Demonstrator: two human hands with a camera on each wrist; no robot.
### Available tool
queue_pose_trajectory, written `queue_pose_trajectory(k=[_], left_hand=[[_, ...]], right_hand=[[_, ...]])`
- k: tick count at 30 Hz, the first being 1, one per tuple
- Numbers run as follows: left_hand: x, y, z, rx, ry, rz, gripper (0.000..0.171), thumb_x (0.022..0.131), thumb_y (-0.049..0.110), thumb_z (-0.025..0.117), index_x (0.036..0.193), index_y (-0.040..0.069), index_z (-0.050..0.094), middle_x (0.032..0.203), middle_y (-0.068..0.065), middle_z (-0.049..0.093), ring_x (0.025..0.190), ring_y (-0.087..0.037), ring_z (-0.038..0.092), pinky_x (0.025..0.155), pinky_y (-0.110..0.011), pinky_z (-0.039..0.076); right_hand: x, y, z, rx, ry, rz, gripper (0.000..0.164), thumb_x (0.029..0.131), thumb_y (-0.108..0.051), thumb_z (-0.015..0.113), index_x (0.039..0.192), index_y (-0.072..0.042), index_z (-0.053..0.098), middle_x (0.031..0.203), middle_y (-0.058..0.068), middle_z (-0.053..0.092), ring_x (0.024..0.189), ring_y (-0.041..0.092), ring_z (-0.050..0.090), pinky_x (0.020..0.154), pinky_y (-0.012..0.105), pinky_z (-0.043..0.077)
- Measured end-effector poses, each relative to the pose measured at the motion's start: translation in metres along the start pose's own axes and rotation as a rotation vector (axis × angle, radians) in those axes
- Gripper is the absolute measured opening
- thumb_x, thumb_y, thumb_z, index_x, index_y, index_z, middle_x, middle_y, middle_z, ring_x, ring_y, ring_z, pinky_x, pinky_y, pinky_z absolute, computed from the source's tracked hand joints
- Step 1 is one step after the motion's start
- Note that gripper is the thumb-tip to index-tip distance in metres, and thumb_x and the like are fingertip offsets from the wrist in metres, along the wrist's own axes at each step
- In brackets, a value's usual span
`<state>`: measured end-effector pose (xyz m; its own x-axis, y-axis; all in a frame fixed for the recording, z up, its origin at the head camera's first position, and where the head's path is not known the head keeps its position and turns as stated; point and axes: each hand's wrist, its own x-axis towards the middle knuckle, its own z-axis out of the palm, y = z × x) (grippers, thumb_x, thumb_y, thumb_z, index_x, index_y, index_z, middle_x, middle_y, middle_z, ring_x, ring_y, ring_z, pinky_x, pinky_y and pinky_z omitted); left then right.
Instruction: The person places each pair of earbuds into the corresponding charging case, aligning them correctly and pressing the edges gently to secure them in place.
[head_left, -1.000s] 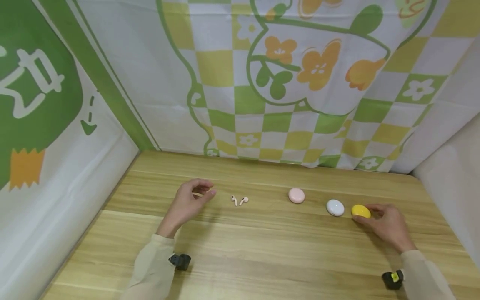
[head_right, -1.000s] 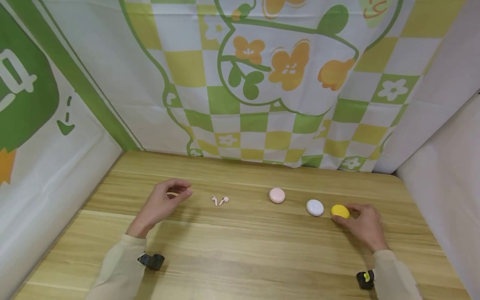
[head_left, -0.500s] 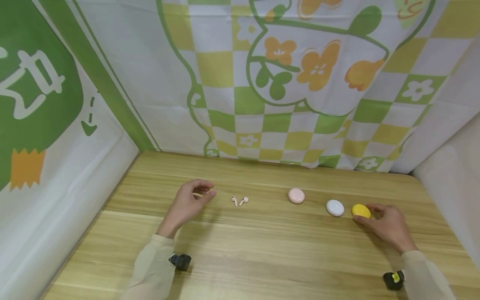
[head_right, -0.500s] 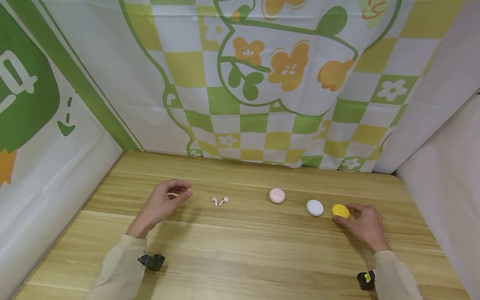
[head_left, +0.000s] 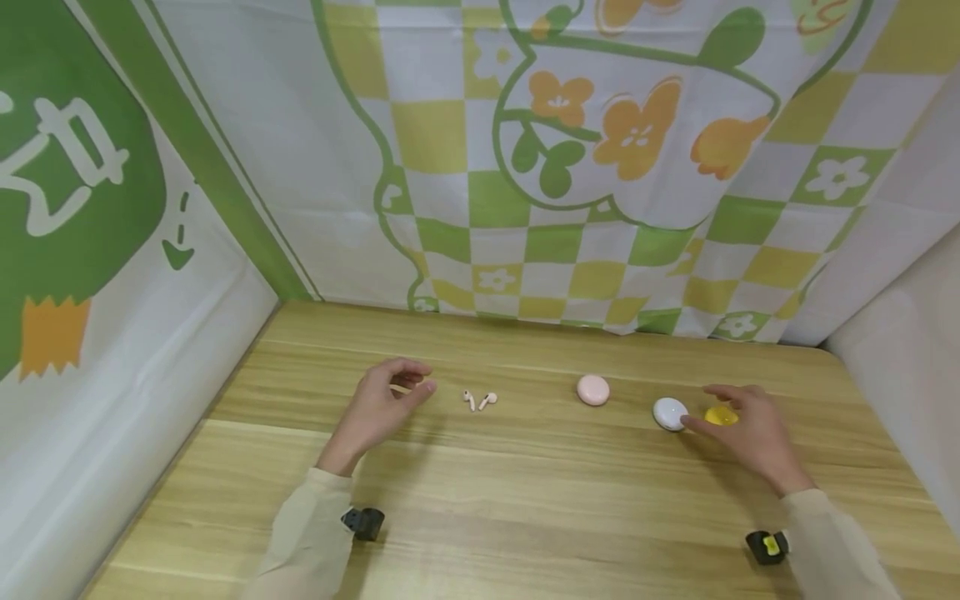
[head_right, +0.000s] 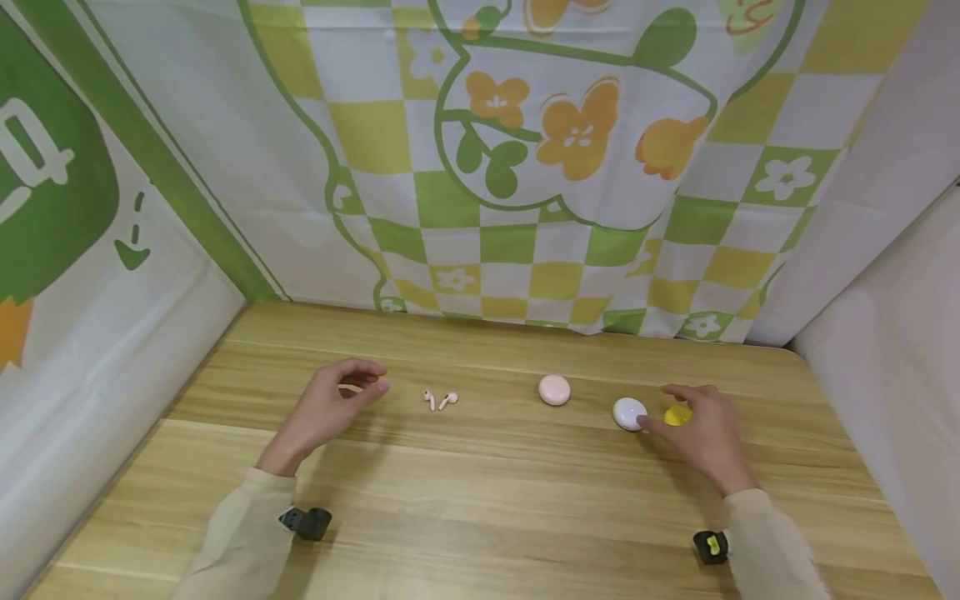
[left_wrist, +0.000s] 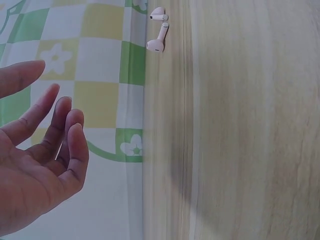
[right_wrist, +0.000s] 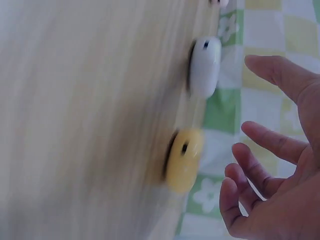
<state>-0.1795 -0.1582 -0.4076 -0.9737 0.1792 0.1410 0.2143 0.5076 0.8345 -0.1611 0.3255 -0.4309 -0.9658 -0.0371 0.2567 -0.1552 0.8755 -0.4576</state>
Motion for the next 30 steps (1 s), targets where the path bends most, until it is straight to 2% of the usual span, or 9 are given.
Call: queue_pose_trajectory(k=[6,13,22,30], left_hand=[[0.000,0.000,0.001,0.011,0.012,0.014,0.027,0.090,0.021,0.064,0.111,0.005,0.062,0.105,-0.008,0.060,0.096,-0.022,0.055,0.079,-0.037,0.048],[0.001,0.000,0.005,0.013,0.016,0.016,0.027,0.090,0.021,0.064,0.111,0.005,0.063,0.104,-0.009,0.060,0.096,-0.022,0.055,0.079,-0.037,0.048],[0.002,-0.001,0.008,0.015,0.009,0.028,0.025,0.089,0.021,0.066,0.109,0.006,0.063,0.102,-0.009,0.061,0.095,-0.023,0.055,0.078,-0.037,0.047],[0.002,-0.001,0.009,0.028,0.007,0.028,0.025,0.089,0.021,0.066,0.110,0.006,0.064,0.102,-0.008,0.061,0.096,-0.023,0.056,0.078,-0.038,0.048]], right_hand=[[0.010,-0.026,0.011,0.052,-0.025,-0.032,0.062,0.073,-0.042,0.079,0.117,-0.003,0.062,0.107,0.021,0.060,0.095,0.036,0.054,0.072,0.047,0.043],[0.023,-0.049,0.030,0.139,-0.093,-0.047,0.059,0.074,-0.036,0.079,0.118,-0.002,0.061,0.110,0.020,0.058,0.098,0.037,0.053,0.078,0.049,0.044],[0.038,-0.067,0.055,0.192,-0.129,-0.088,0.057,0.072,-0.030,0.082,0.117,-0.001,0.061,0.108,0.019,0.060,0.097,0.035,0.054,0.080,0.047,0.045],[0.049,-0.077,0.071,0.180,-0.143,-0.076,0.059,0.069,-0.029,0.084,0.114,0.002,0.063,0.101,0.019,0.059,0.093,0.033,0.054,0.078,0.044,0.044]])
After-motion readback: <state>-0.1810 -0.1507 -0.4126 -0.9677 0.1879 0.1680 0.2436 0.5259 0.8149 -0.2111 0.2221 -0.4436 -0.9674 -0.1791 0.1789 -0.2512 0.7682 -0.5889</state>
